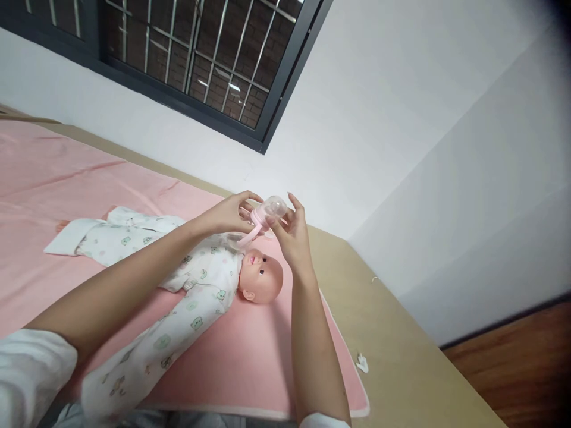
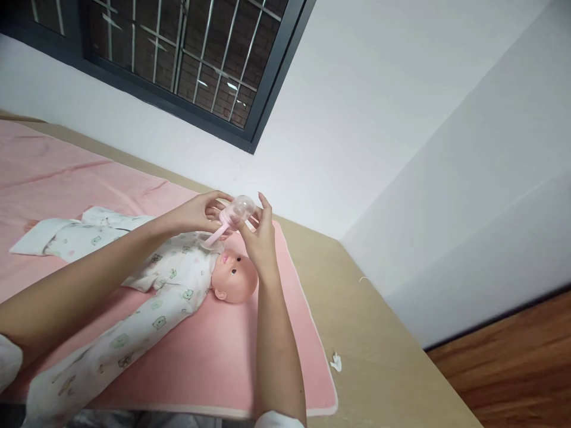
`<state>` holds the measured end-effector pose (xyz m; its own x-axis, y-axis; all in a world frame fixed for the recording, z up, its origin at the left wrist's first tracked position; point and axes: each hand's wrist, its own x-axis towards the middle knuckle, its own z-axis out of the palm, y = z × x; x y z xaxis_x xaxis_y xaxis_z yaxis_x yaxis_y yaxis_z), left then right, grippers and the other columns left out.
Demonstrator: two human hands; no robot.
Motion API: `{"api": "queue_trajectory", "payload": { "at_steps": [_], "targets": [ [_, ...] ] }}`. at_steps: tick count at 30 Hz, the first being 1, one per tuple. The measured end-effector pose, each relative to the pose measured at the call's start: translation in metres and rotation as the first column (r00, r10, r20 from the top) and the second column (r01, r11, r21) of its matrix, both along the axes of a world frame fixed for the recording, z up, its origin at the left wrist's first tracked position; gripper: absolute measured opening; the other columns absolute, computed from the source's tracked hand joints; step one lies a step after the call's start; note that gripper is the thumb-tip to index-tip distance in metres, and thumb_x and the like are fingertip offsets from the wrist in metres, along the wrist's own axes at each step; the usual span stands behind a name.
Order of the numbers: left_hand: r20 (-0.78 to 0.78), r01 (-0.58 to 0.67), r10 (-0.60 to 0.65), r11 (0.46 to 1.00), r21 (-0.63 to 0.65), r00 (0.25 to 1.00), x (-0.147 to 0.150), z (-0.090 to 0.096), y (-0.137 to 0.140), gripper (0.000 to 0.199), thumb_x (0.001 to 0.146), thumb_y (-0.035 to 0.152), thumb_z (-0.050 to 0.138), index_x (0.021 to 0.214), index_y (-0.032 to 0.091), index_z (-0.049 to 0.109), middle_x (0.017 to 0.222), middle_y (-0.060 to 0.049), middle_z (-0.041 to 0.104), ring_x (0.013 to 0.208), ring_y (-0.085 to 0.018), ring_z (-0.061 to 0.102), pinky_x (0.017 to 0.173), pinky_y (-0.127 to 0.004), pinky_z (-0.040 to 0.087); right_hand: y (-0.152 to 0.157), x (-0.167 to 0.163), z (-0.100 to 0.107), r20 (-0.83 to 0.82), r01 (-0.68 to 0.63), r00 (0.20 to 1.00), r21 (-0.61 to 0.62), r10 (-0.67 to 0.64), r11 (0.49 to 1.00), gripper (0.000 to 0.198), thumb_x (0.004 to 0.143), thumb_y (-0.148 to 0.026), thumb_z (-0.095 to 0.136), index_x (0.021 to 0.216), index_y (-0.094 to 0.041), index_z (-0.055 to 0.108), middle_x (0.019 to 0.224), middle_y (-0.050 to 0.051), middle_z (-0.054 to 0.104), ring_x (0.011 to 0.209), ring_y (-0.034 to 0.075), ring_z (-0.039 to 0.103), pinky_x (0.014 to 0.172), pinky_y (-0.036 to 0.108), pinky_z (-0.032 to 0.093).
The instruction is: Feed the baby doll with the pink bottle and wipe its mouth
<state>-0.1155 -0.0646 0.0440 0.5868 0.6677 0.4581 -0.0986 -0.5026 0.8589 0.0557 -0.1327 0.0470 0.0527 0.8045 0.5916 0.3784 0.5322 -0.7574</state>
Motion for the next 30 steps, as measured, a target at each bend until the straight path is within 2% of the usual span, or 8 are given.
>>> {"api": "queue_trajectory", "payload": {
  "at_steps": [5,10,13,15,18,23,28,30],
  "targets": [
    [-0.028,-0.042,0.044,0.997,0.064,0.999,0.000,-0.002,0.002,0.070,0.057,0.022,0.079,0.121,0.014,0.050,0.095,-0.008,0.066,0.095,-0.025,0.063,0.085,-0.038,0.050,0.000,-0.002,0.004,-0.075,0.059,0.996,0.079,-0.054,0.995,0.076,0.076,-0.048,0.068,0.139,-0.028,0.031,0.119,0.009,0.059,0.119,0.024,0.054,0.104,0.045,0.043],
    [0.028,-0.128,0.129,0.991,-0.026,0.991,-0.007,-0.004,0.021,0.074,0.053,0.027,0.081,0.120,0.013,0.050,0.095,-0.009,0.067,0.092,-0.025,0.064,0.080,-0.036,0.051,0.020,0.030,-0.007,-0.175,0.223,0.964,0.113,-0.202,0.968,0.074,0.076,-0.046,0.066,0.136,-0.025,0.030,0.129,0.012,0.054,0.123,0.023,0.052,0.105,0.041,0.041],
    [0.050,-0.279,0.280,0.960,-0.031,0.959,-0.018,-0.005,0.036,0.076,0.055,0.028,0.078,0.123,0.013,0.049,0.099,-0.009,0.067,0.094,-0.025,0.064,0.081,-0.034,0.050,0.039,0.059,-0.031,-0.147,0.359,0.921,-0.043,-0.361,0.933,0.070,0.074,-0.042,0.065,0.134,-0.021,0.034,0.129,0.013,0.054,0.119,0.022,0.054,0.103,0.040,0.042],
    [0.014,-0.406,0.405,0.914,0.014,0.914,-0.028,-0.006,0.048,0.075,0.056,0.029,0.076,0.125,0.012,0.049,0.105,-0.010,0.066,0.098,-0.026,0.063,0.084,-0.034,0.049,0.049,0.078,-0.052,-0.055,0.493,0.861,-0.156,-0.506,0.856,0.069,0.070,-0.035,0.065,0.132,-0.019,0.038,0.128,0.014,0.055,0.116,0.023,0.056,0.100,0.039,0.045],
    [-0.092,-0.543,0.555,0.830,0.125,0.827,-0.043,-0.014,0.068,0.069,0.057,0.030,0.073,0.121,0.013,0.055,0.111,-0.010,0.066,0.102,-0.028,0.061,0.086,-0.033,0.047,0.059,0.101,-0.085,0.179,0.600,0.800,-0.250,-0.573,0.760,0.067,0.069,-0.030,0.063,0.131,-0.016,0.041,0.128,0.016,0.056,0.116,0.027,0.056,0.099,0.040,0.044],
    [-0.292,-0.559,0.580,0.814,0.159,0.760,-0.059,-0.040,0.102,0.060,0.058,0.025,0.070,0.115,0.014,0.056,0.114,-0.011,0.066,0.101,-0.028,0.062,0.080,-0.030,0.047,0.062,0.125,-0.124,0.356,0.661,0.747,-0.314,-0.561,0.681,0.068,0.070,-0.024,0.059,0.134,-0.013,0.041,0.130,0.018,0.056,0.119,0.029,0.055,0.099,0.040,0.043],
    [-0.452,-0.528,0.542,0.832,0.170,0.708,-0.062,-0.060,0.119,0.062,0.057,0.021,0.070,0.114,0.013,0.049,0.112,-0.014,0.066,0.101,-0.028,0.062,0.079,-0.029,0.047,0.062,0.135,-0.142,0.366,0.681,0.732,-0.379,-0.575,0.626,0.071,0.075,-0.032,0.056,0.138,-0.008,0.036,0.127,0.022,0.058,0.109,0.030,0.061,0.091,0.038,0.047],
    [-0.493,-0.535,0.565,0.817,0.217,0.662,-0.062,-0.063,0.121,0.063,0.059,0.022,0.070,0.117,0.015,0.046,0.112,-0.014,0.065,0.101,-0.029,0.062,0.078,-0.030,0.047,0.063,0.137,-0.146,0.354,0.679,0.734,-0.377,-0.579,0.630,0.070,0.076,-0.036,0.056,0.137,-0.007,0.037,0.123,0.022,0.060,0.105,0.028,0.062,0.088,0.036,0.048]
  ]
}}
